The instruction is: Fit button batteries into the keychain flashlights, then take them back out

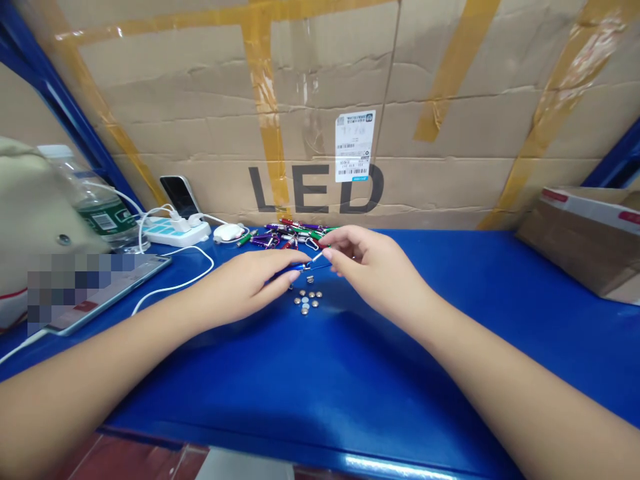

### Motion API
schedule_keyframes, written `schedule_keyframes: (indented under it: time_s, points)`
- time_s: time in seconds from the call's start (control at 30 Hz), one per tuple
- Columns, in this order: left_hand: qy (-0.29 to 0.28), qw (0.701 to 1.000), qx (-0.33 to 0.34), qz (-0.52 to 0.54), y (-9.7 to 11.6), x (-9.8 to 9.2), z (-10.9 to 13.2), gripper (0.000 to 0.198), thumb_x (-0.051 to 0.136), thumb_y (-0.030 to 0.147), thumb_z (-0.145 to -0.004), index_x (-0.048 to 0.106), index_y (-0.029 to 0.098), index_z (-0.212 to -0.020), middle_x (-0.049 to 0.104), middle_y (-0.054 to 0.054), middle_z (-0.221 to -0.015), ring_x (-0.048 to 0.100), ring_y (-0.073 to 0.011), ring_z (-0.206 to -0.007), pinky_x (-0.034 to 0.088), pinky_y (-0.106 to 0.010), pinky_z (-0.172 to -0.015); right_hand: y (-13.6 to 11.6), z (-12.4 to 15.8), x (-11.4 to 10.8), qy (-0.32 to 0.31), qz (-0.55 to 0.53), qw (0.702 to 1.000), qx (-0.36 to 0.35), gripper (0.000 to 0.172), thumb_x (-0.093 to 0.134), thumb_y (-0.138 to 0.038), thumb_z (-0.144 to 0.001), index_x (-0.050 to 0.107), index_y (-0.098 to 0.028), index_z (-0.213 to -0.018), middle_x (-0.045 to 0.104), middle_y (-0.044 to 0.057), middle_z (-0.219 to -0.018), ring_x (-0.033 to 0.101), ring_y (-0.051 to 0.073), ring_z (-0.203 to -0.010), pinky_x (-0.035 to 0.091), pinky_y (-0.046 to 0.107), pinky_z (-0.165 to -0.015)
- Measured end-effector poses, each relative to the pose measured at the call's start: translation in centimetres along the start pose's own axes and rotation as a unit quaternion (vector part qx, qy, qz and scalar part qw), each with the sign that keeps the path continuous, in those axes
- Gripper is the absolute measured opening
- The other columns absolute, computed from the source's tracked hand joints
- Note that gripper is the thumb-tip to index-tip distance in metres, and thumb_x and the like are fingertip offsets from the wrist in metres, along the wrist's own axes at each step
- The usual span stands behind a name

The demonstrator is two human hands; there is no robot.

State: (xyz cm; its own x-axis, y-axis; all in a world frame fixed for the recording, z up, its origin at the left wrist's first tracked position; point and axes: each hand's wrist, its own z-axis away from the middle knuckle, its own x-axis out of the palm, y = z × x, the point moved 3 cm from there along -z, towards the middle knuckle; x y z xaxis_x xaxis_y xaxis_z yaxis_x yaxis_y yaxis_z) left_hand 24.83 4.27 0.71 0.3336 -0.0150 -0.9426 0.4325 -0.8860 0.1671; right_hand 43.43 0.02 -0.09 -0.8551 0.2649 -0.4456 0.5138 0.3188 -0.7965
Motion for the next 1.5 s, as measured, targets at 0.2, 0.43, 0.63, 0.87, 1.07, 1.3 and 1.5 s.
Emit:
schedule_keyframes:
  time_s: [0.2, 0.43, 0.63, 0.87, 1.07, 1.3, 1.5]
  points:
    - [0.001, 1.000, 0.015, 0.015, 0.8, 0.7, 0.0, 0.031, 0.038, 0.029, -0.101, 0.053, 0.021, -0.127, 0.068, -0.006, -0.118, 0.066, -0.0231, -0.101, 0.052, -0.038, -0.085, -0.6, 0.3, 0.5, 0.019, -0.084, 0.996, 0.019, 0.030, 0.072, -0.046, -0.076, 0.067, -0.019, -0.089, 0.064, 0.000, -0.062, 0.060, 0.013, -0.056, 0.053, 0.028, -0.056]
    - [0.015, 0.999, 0.025, -0.016, 1.0, 1.2, 0.0, 0.026, 0.039, 0.028, -0.100, 0.055, 0.018, -0.118, 0.069, -0.007, -0.114, 0.067, -0.0246, -0.097, 0.052, -0.038, -0.081, -0.4, 0.3, 0.7, -0.019, -0.067, 0.998, 0.006, 0.025, 0.069, -0.044, -0.078, 0.070, -0.019, -0.081, 0.065, 0.000, -0.064, 0.058, 0.011, -0.054, 0.050, 0.026, -0.055]
    - [0.047, 0.998, 0.030, -0.029, 1.1, 1.4, 0.0, 0.031, 0.040, 0.028, -0.100, 0.047, 0.017, -0.129, 0.068, -0.009, -0.117, 0.067, -0.0242, -0.097, 0.053, -0.038, -0.081, 0.0, 0.3, 0.9, -0.045, -0.136, 0.989, 0.049, 0.029, 0.071, -0.047, -0.078, 0.068, -0.019, -0.078, 0.062, -0.002, -0.063, 0.054, 0.009, -0.052, 0.047, 0.024, -0.052]
    - [0.037, 0.998, 0.018, -0.054, 1.2, 1.4, -0.1, 0.039, 0.037, 0.029, -0.101, 0.041, 0.016, -0.138, 0.071, -0.011, -0.109, 0.070, -0.0254, -0.086, 0.053, -0.038, -0.073, 0.5, 0.3, 1.3, -0.037, -0.174, 0.982, 0.068, 0.037, 0.073, -0.045, -0.077, 0.064, -0.017, -0.098, 0.061, -0.002, -0.067, 0.055, 0.009, -0.052, 0.049, 0.025, -0.050]
    - [0.041, 0.999, 0.009, -0.003, 0.6, 1.0, 0.0, 0.032, 0.032, 0.027, -0.101, 0.051, 0.018, -0.126, 0.070, -0.009, -0.112, 0.069, -0.0242, -0.095, 0.052, -0.037, -0.079, 1.1, 0.3, 2.0, -0.079, -0.154, 0.982, 0.073, 0.031, 0.066, -0.046, -0.082, 0.061, -0.018, -0.093, 0.065, 0.003, -0.080, 0.064, 0.013, -0.068, 0.055, 0.027, -0.059]
    - [0.082, 0.994, -0.003, 0.068, 0.4, 1.0, -0.1, 0.030, 0.033, 0.027, -0.102, 0.054, 0.018, -0.122, 0.071, -0.004, -0.093, 0.068, -0.0169, -0.076, 0.050, -0.029, -0.070, 0.2, 0.8, 2.7, -0.159, -0.088, 0.982, 0.049, 0.017, 0.056, -0.034, -0.087, 0.054, -0.019, -0.097, 0.057, -0.001, -0.075, 0.057, 0.012, -0.062, 0.048, 0.027, -0.056]
    - [0.091, 0.993, -0.014, 0.076, 1.0, 1.0, 0.0, 0.031, 0.033, 0.029, -0.102, 0.054, 0.016, -0.121, 0.071, -0.006, -0.093, 0.069, -0.0193, -0.079, 0.051, -0.031, -0.069, -0.7, 1.1, 2.2, -0.130, 0.207, 0.969, -0.033, 0.016, 0.038, -0.033, -0.095, 0.040, -0.022, -0.084, 0.056, 0.001, -0.076, 0.051, 0.015, -0.063, 0.037, 0.028, -0.057]
